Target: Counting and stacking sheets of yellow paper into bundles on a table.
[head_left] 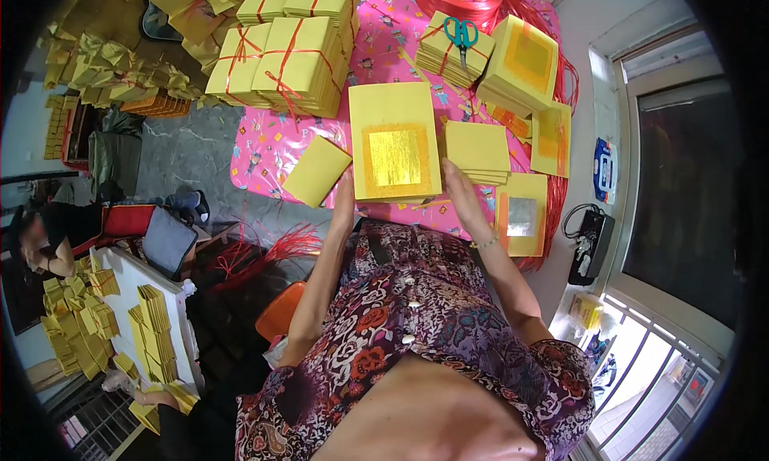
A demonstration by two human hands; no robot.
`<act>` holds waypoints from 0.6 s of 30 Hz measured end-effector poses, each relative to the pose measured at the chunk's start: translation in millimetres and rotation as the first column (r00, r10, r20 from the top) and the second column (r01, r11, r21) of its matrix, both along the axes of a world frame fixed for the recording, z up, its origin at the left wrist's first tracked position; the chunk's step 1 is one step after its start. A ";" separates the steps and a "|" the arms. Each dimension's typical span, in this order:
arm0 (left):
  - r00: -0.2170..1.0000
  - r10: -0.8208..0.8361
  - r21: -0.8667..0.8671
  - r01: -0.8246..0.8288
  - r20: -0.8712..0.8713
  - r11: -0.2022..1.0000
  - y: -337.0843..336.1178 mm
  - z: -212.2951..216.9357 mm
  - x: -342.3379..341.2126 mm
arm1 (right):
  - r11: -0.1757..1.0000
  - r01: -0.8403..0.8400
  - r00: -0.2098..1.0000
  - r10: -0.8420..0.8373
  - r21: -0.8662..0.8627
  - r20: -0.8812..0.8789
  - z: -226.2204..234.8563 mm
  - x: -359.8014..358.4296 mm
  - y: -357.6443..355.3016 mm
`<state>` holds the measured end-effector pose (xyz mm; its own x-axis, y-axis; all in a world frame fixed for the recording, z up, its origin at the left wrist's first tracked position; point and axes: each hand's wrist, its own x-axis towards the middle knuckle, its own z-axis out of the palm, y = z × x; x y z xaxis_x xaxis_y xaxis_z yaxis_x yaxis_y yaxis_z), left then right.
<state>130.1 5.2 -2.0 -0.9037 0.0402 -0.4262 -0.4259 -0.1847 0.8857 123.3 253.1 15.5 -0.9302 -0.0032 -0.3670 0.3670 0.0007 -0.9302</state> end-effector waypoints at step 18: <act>0.769 -0.290 -0.643 -0.197 -0.570 0.740 0.2 40.6 11.5 | 0.756 -0.073 0.823 0.414 0.651 -0.388 53.0 7.4 -5.0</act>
<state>141.6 5.3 38.6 -0.9619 0.0335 0.2712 0.2479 0.5247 0.8144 130.8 248.1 68.4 -0.9722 -0.2012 0.1198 -0.2215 0.6243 -0.7491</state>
